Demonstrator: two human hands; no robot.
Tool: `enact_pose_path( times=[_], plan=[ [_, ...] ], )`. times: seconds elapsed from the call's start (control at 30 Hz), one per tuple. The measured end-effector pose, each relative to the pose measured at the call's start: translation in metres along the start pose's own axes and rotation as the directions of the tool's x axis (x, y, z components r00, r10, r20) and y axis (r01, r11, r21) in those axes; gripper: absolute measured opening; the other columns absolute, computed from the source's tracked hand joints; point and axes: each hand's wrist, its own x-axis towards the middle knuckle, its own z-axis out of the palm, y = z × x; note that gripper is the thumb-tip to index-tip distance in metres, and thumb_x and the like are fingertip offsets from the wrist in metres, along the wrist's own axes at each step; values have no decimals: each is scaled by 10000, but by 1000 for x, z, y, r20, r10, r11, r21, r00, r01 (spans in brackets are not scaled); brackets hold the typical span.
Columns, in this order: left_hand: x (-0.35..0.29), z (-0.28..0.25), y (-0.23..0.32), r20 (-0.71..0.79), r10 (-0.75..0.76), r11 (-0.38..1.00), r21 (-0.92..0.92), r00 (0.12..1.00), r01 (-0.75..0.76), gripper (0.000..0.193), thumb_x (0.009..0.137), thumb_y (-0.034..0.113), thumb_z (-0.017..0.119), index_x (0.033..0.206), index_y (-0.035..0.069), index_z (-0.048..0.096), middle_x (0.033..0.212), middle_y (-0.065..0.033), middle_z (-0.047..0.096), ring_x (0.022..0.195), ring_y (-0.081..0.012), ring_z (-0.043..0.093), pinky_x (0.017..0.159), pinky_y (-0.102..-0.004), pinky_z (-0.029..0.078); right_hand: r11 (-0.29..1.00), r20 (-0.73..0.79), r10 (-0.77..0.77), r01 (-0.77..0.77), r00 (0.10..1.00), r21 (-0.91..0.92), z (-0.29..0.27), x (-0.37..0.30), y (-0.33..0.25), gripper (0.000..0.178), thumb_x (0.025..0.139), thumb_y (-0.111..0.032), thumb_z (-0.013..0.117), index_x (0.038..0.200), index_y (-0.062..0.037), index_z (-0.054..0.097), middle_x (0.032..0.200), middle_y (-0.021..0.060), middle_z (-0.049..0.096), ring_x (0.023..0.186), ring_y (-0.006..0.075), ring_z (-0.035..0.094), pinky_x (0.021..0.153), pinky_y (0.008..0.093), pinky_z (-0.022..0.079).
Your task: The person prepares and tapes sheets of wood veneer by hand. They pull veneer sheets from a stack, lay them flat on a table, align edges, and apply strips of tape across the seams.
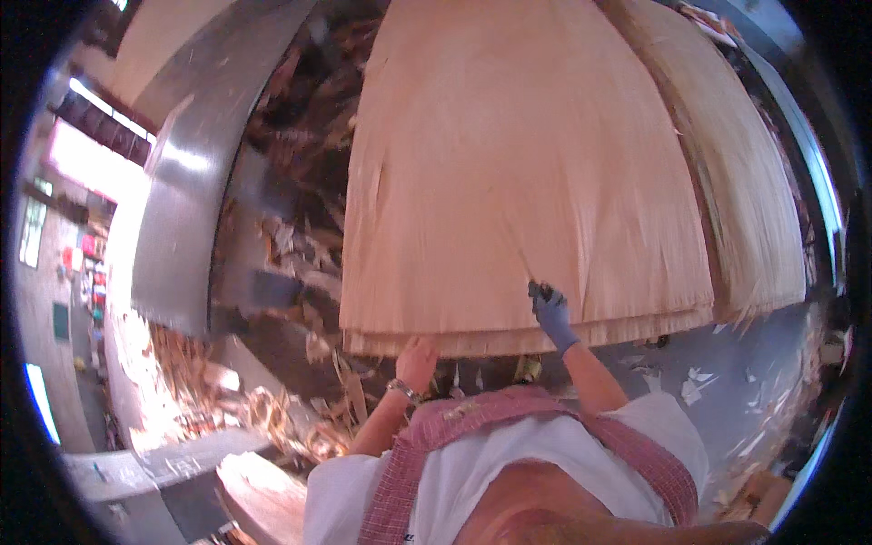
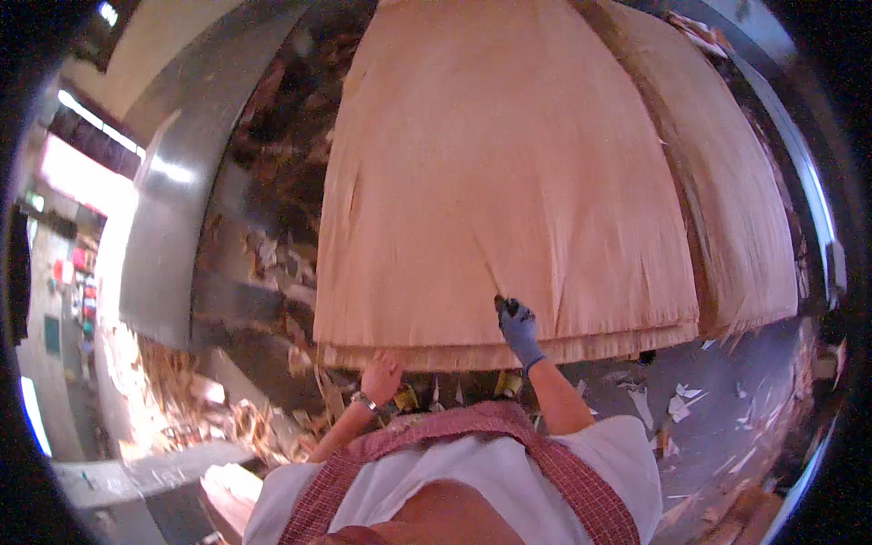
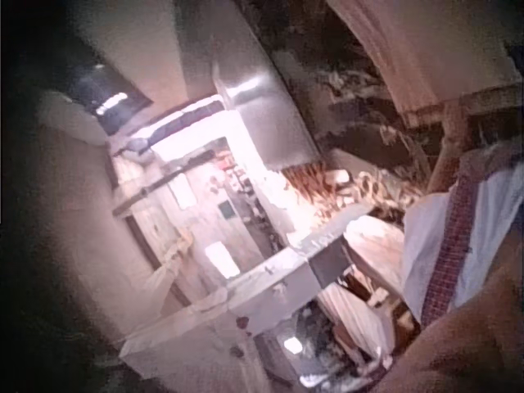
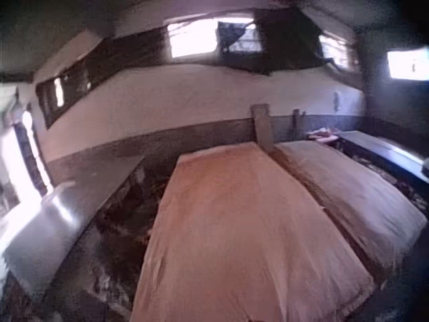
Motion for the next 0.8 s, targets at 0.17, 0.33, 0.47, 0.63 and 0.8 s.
enact_pose_path(
  times=[0.17, 0.33, 0.47, 0.63, 0.8],
  plan=[
    [-100, 10, -120, -42, -225, 972, -74, 974, 221, 304, 898, 281, 590, 1123, 77, 578, 1045, -194, 601, 981, -399, 578, 800, -484, 492, 898, 74, 289, -297, 954, 325, 51, -32, -57, 417, 901, -484, 611, 733, -103, 596, 482, -12, 441, 378, 110, 407, 372, 282, 293],
    [-237, 15, -284, -83, -383, 905, -233, 920, 356, 312, 911, 330, 585, 1114, 94, 592, 1069, -194, 575, 963, -412, 590, 799, -487, 497, 904, 134, 261, -291, 956, 312, 161, -97, -131, 424, 901, -503, 612, 747, -109, 579, 461, -28, 408, 334, 102, 354, 329, 279, 253],
    [-304, -29, -392, -159, -527, 833, -294, 835, 469, 317, 916, 341, 578, 1079, 70, 595, 1029, -212, 585, 978, -410, 585, 829, -480, 486, 890, 235, 191, -269, 953, 369, 292, -149, -200, 437, 916, -511, 586, 743, -111, 568, 468, -12, 434, 337, 116, 383, 321, 290, 282],
    [-339, -106, -522, -252, -589, 789, -385, 768, 479, 351, 911, 349, 588, 1096, 52, 614, 1023, -217, 600, 962, -398, 593, 841, -461, 486, 837, 488, 59, -310, 871, 450, 471, -207, -297, 427, 933, -510, 557, 746, -127, 570, 487, -5, 458, 351, 126, 412, 329, 298, 302],
    [-321, -221, -677, -413, -560, 808, -463, 718, 363, 331, 910, 344, 593, 1082, 63, 628, 947, -198, 627, 930, -359, 609, 819, -439, 486, 888, 608, 47, -312, 792, 337, 675, -239, -378, 349, 945, -456, 560, 817, -135, 613, 538, -12, 478, 389, 128, 427, 357, 303, 334]
  ],
)
